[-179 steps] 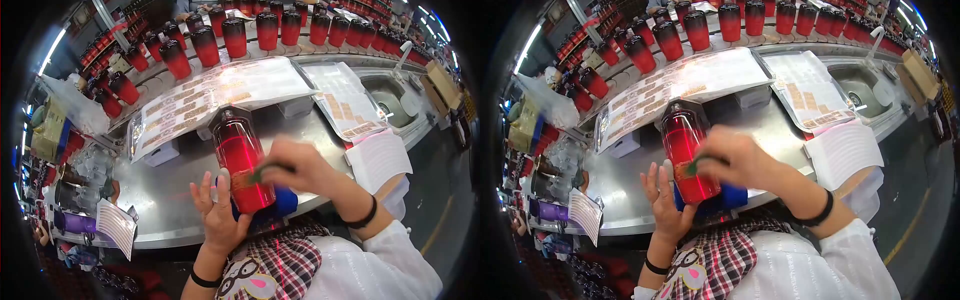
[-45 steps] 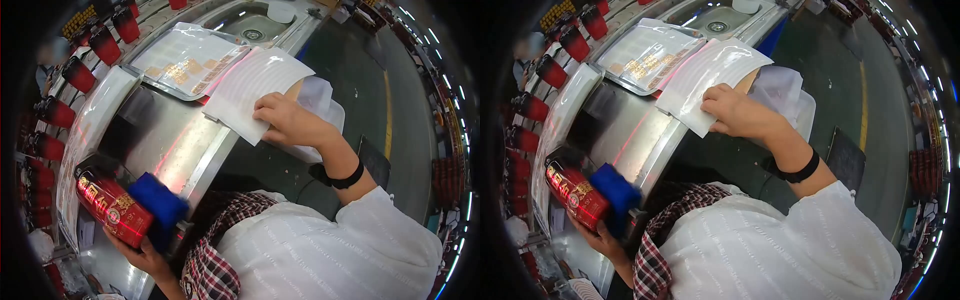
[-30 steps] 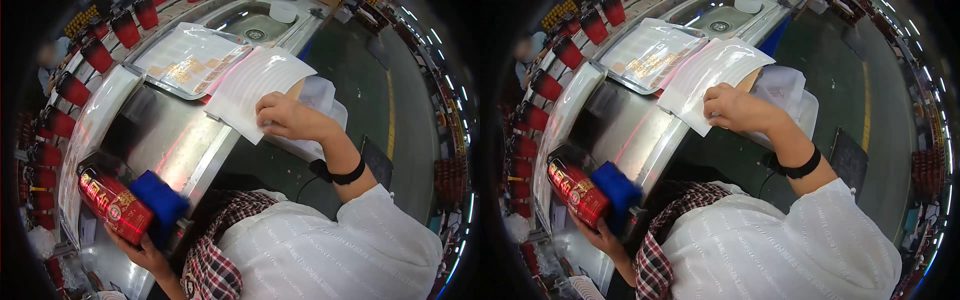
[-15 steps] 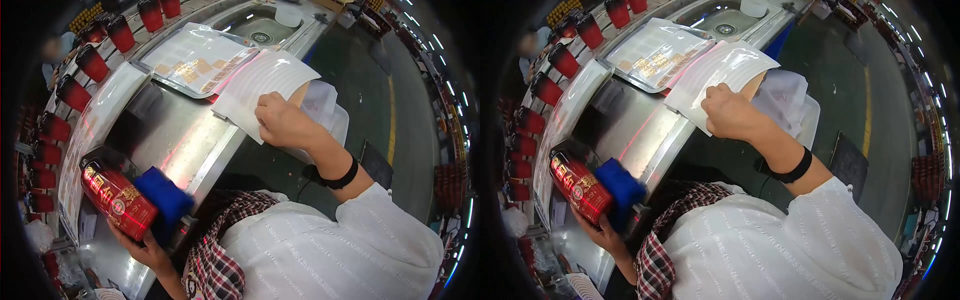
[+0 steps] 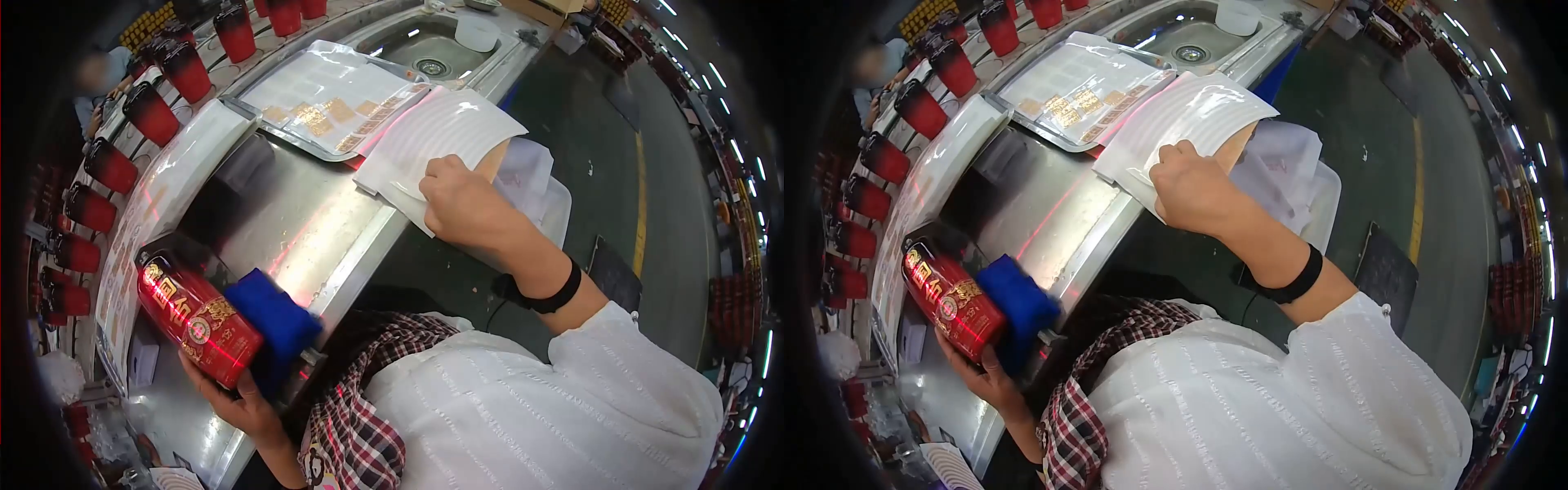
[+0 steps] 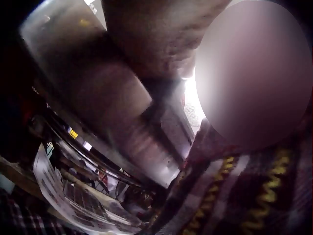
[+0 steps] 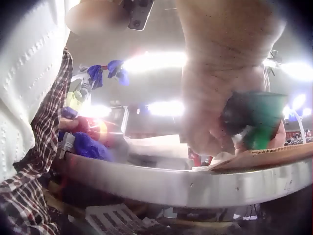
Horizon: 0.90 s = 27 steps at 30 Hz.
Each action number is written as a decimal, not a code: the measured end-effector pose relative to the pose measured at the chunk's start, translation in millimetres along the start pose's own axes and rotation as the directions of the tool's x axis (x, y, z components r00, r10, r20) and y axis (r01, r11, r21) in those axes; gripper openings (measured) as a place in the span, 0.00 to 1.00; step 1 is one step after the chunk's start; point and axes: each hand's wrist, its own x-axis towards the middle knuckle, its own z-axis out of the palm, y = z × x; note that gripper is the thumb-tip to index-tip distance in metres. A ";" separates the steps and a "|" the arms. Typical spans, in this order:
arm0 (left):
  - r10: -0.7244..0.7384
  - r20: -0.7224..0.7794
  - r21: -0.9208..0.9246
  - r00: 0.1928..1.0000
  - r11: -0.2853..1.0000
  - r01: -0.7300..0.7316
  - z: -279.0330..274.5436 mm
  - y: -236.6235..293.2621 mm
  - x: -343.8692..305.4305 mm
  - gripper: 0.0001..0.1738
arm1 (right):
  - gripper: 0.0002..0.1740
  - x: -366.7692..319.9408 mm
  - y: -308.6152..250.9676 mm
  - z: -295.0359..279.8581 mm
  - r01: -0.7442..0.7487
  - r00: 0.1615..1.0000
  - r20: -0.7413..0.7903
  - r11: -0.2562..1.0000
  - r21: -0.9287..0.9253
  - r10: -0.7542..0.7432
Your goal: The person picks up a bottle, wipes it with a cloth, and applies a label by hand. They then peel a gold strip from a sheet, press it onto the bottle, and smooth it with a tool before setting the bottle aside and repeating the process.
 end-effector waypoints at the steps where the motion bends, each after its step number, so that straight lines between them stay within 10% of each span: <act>1: -0.001 -0.001 -0.013 1.000 1.000 0.001 -0.3 -1.3 -0.8 0.41 | 0.06 -1.3 0.3 0.1 -0.006 1.000 -0.018 0.999 0.037 0.007; 8: -0.043 -0.017 -0.052 0.999 0.998 0.042 3.3 -4.5 -4.3 0.47 | 0.11 5.1 102.9 -51.9 -0.307 0.932 -0.061 0.869 0.387 0.357; 11: -0.013 -0.037 -0.028 0.999 1.000 0.012 4.9 -9.4 -8.6 0.47 | 0.15 -2.0 158.6 -55.3 -0.470 0.784 -0.574 0.830 -0.302 0.236; 17: 0.019 -0.039 0.009 0.999 1.000 -0.019 3.5 -20.9 -10.3 0.47 | 0.15 11.1 115.5 3.6 -0.143 0.964 -0.250 0.972 -0.189 0.093; 20: 0.011 -0.050 -0.004 0.999 1.000 -0.011 5.3 -22.2 -12.6 0.47 | 0.14 -2.8 137.6 -14.0 -0.308 0.772 -0.411 0.852 0.423 0.484; 22: -0.003 -0.049 -0.035 0.999 0.999 0.002 5.4 -25.5 -15.1 0.47 | 0.14 -25.1 156.2 -58.6 -0.261 0.589 -0.217 0.437 0.861 0.778; 24: -0.007 -0.054 -0.062 0.999 0.998 0.004 7.7 -28.7 -15.5 0.48 | 0.14 -63.4 209.5 -76.7 -0.117 0.508 -0.223 0.323 0.939 0.832; 27: 0.005 -0.047 -0.061 0.999 0.998 -0.008 6.2 -31.0 -16.6 0.48 | 0.19 -99.6 288.9 -61.7 -0.531 0.297 -0.183 0.322 0.784 0.937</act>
